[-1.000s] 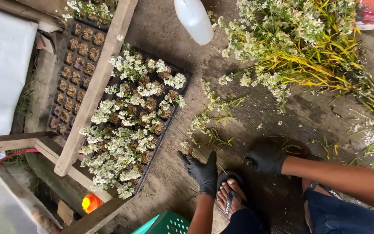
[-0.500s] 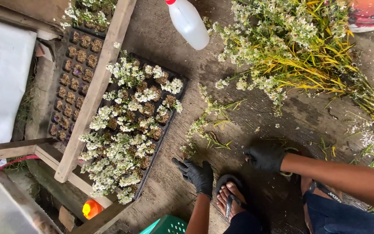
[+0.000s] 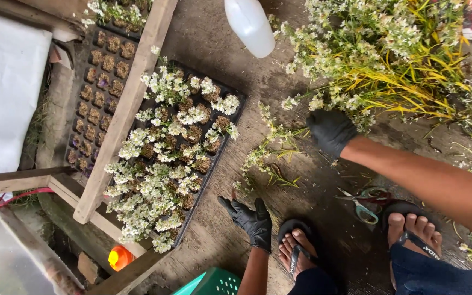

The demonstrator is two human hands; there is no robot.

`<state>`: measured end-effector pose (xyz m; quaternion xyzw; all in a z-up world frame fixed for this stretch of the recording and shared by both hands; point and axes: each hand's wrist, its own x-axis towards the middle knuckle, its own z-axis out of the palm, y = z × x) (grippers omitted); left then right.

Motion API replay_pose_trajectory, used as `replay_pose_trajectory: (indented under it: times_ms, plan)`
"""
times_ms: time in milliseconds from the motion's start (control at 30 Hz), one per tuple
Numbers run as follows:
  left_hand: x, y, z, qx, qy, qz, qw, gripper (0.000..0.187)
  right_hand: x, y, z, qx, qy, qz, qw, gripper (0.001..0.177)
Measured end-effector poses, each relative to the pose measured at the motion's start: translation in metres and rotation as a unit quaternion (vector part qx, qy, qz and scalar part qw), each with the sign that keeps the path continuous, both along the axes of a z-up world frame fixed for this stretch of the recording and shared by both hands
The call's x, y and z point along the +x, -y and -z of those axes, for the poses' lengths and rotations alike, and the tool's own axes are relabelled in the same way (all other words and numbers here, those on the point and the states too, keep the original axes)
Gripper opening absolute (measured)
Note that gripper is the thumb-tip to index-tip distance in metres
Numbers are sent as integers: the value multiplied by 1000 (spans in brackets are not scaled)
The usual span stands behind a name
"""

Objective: Trimming small white flower stems from a bunch using scissors in a nursery setting.

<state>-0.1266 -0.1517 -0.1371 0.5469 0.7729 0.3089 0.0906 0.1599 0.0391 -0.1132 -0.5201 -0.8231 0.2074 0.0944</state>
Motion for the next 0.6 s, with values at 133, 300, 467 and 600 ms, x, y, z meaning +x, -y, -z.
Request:
replay_pose_trajectory:
  times_ms: [133, 300, 467, 600]
  plan:
    - [5, -4, -5, -19, 55, -16, 998, 74, 5, 1, 16, -88, 28, 13, 996, 36]
    - [14, -11, -13, -32, 98, -21, 994, 73, 13, 19, 7, 72, -78, -45, 993, 30]
    - [25, -20, -8, -14, 108, 7, 994, 67, 37, 37, 59, -246, -126, 36, 960, 57]
    - [28, -24, 14, 122, 4, 118, 986, 82, 49, 51, 37, -367, -321, 62, 871, 59]
